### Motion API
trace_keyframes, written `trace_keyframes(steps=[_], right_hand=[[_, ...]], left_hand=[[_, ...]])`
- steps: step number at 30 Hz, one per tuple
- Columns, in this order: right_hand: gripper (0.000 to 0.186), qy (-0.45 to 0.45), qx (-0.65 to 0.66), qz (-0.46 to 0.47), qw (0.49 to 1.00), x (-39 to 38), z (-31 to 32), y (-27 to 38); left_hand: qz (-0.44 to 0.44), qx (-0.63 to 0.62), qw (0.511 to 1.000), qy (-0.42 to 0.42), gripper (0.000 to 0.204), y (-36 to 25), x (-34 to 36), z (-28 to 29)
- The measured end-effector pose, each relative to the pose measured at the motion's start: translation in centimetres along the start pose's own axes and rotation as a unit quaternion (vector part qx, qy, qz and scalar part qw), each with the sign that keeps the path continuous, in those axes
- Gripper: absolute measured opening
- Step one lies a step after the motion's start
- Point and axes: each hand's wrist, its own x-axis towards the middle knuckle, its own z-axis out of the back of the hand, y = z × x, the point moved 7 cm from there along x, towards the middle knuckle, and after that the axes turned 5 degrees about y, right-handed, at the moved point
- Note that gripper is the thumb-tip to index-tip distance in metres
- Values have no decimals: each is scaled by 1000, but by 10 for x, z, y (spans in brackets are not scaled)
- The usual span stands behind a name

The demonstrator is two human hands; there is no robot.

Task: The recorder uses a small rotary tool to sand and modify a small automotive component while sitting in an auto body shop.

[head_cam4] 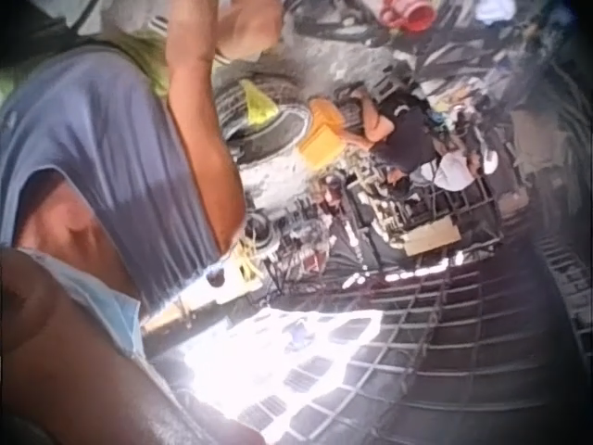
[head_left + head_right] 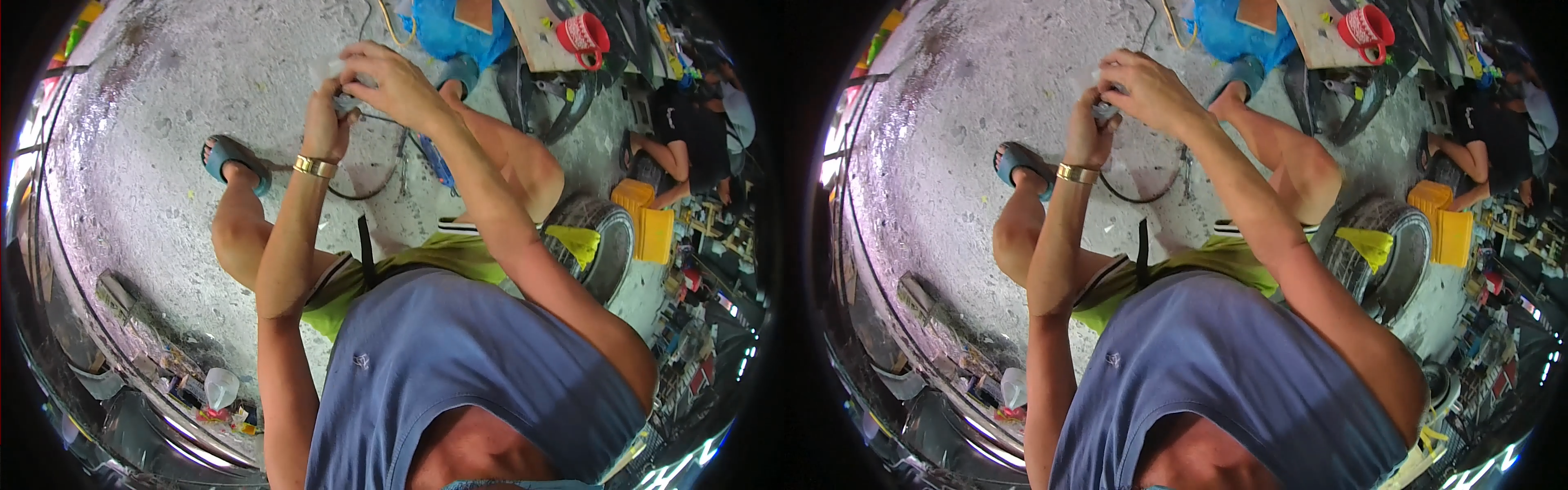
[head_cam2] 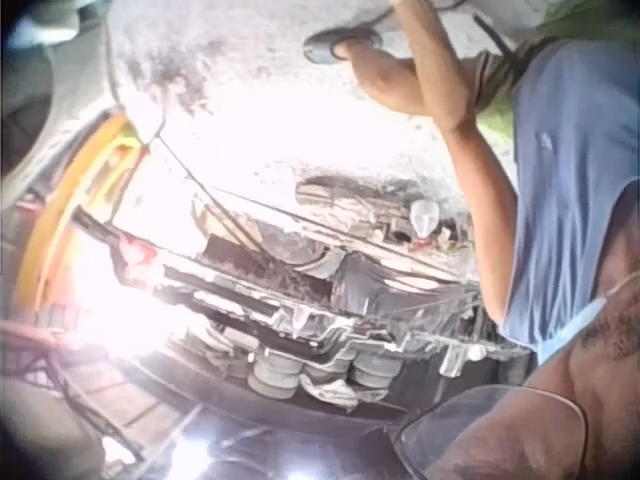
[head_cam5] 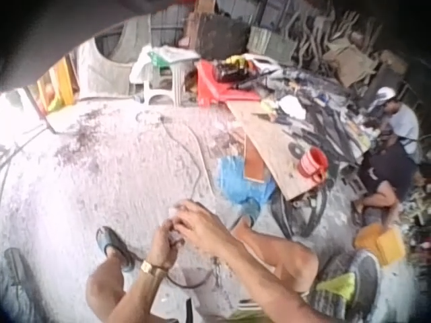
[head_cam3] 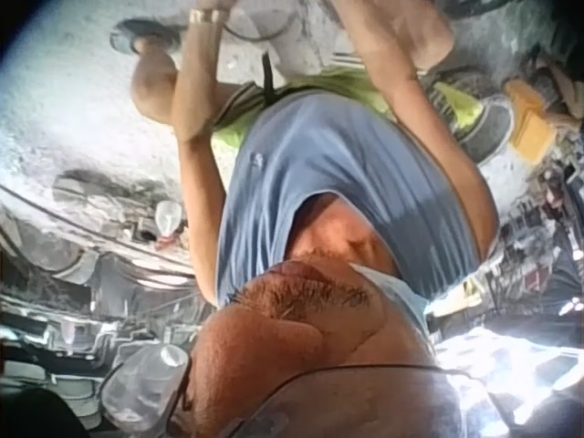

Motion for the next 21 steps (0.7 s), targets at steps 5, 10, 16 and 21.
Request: trace_keyframes(steps=[5,10,16,21], right_hand=[[4,-67,329,15,942,7,6,-22],[6,-119,459,-104,874,-11,28,-73],[12,-83,413,-376,826,-69,-77,-251],[17,17,15,-425,905,-100,-142,-317]], left_hand=[[-5,-9,1000,-5,15,-5,5,9],[-17,-39,998,-38,13,-14,0,36],[-11,-73,993,-89,17,-18,-15,56],[21,-66,986,-150,17,-9,-31,70]])
